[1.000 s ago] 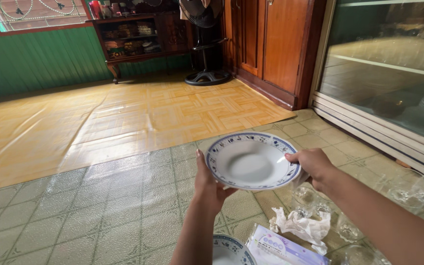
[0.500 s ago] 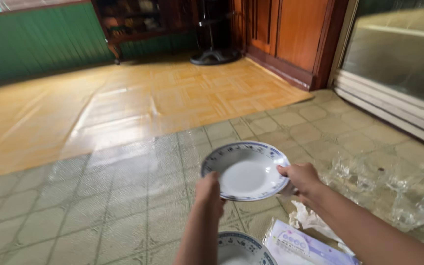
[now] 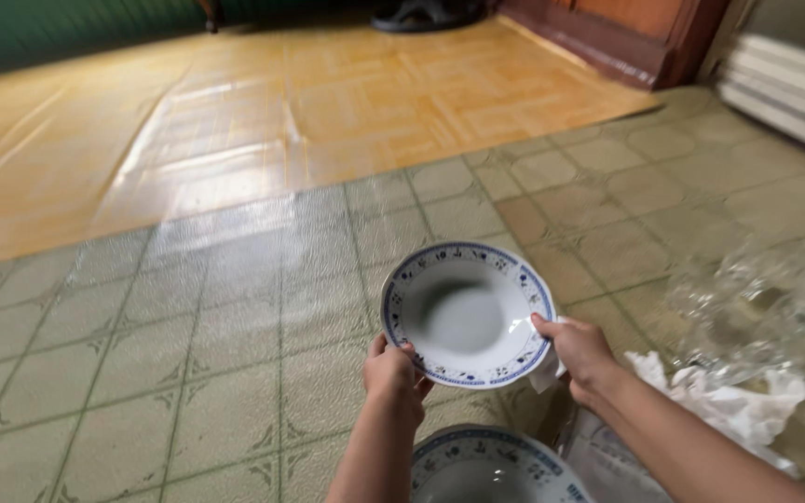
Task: The person wipes several ceramic plates one by one using a white cloth.
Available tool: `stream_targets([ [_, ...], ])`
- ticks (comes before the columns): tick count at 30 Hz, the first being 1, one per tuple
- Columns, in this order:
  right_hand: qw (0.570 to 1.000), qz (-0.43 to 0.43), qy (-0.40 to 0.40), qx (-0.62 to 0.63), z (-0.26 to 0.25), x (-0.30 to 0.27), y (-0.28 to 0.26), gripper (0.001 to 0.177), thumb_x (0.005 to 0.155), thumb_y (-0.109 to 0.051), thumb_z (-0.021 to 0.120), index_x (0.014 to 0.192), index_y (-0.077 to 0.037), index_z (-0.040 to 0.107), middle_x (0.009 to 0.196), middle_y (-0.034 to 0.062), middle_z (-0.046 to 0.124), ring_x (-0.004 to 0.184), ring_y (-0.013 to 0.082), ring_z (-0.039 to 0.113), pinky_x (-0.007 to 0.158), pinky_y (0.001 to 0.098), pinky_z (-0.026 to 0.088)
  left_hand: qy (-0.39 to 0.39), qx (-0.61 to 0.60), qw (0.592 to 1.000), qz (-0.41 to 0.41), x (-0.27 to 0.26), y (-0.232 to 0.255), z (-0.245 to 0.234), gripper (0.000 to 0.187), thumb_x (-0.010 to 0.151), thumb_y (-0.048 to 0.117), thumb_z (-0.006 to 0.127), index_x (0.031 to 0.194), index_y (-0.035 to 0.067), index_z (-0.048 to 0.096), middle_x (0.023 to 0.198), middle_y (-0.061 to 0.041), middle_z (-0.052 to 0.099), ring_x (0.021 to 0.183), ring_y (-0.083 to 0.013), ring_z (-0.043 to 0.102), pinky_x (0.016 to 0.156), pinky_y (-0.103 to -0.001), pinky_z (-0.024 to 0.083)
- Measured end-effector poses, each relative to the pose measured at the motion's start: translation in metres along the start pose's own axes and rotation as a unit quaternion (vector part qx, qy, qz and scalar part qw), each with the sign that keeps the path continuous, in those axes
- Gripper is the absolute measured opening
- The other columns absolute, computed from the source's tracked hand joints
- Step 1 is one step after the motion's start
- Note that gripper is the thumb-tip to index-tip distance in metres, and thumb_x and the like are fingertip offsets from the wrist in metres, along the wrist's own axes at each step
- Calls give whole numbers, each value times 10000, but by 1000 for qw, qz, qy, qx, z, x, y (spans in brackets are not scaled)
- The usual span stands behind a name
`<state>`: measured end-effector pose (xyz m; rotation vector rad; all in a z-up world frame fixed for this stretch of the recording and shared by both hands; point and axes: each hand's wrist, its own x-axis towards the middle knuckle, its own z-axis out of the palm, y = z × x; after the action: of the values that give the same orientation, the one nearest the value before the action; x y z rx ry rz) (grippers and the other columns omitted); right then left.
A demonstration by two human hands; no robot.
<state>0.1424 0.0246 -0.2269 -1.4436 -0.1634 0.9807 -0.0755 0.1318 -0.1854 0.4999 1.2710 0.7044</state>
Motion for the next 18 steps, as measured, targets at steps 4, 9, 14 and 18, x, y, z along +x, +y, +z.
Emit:
stream_targets([
  [4, 1000, 2, -12, 9, 2, 21, 28, 294, 928, -169, 687, 1128, 45, 720, 1019, 137, 781, 832, 177, 742, 730, 314, 566, -30, -31, 999, 23, 29, -23, -20, 466, 984, 41, 511, 1423, 181, 584, 1074, -107, 700, 865, -220, 686, 763, -424, 583],
  [9, 1000, 25, 1, 16, 15, 24, 43, 305, 908, -78, 700, 1132, 130, 696, 997, 187, 762, 813, 245, 731, 729, 350, 569, 8, -95, 995, -15, 38, -33, -34, 478, 990, 38, 505, 1440, 197, 526, 1051, -132, 712, 751, -219, 695, 597, -339, 573],
  [14, 999, 36, -13, -3, 32, 17, 39, 286, 913, -70, 688, 1128, 118, 668, 972, 193, 756, 813, 253, 737, 735, 355, 594, 7, -85, 996, 22, 45, -39, -51, 470, 977, 64, 525, 1428, 195, 557, 999, -119, 710, 667, -171, 629, 503, -295, 476],
  [18, 999, 33, -21, -12, 36, 14, 41, 276, 925, -83, 673, 1128, 104, 677, 990, 193, 758, 808, 238, 744, 735, 345, 601, 6, -66, 998, 10, 51, -35, -60, 502, 973, 35, 511, 1437, 225, 524, 1050, -85, 696, 767, -168, 640, 613, -305, 515],
])
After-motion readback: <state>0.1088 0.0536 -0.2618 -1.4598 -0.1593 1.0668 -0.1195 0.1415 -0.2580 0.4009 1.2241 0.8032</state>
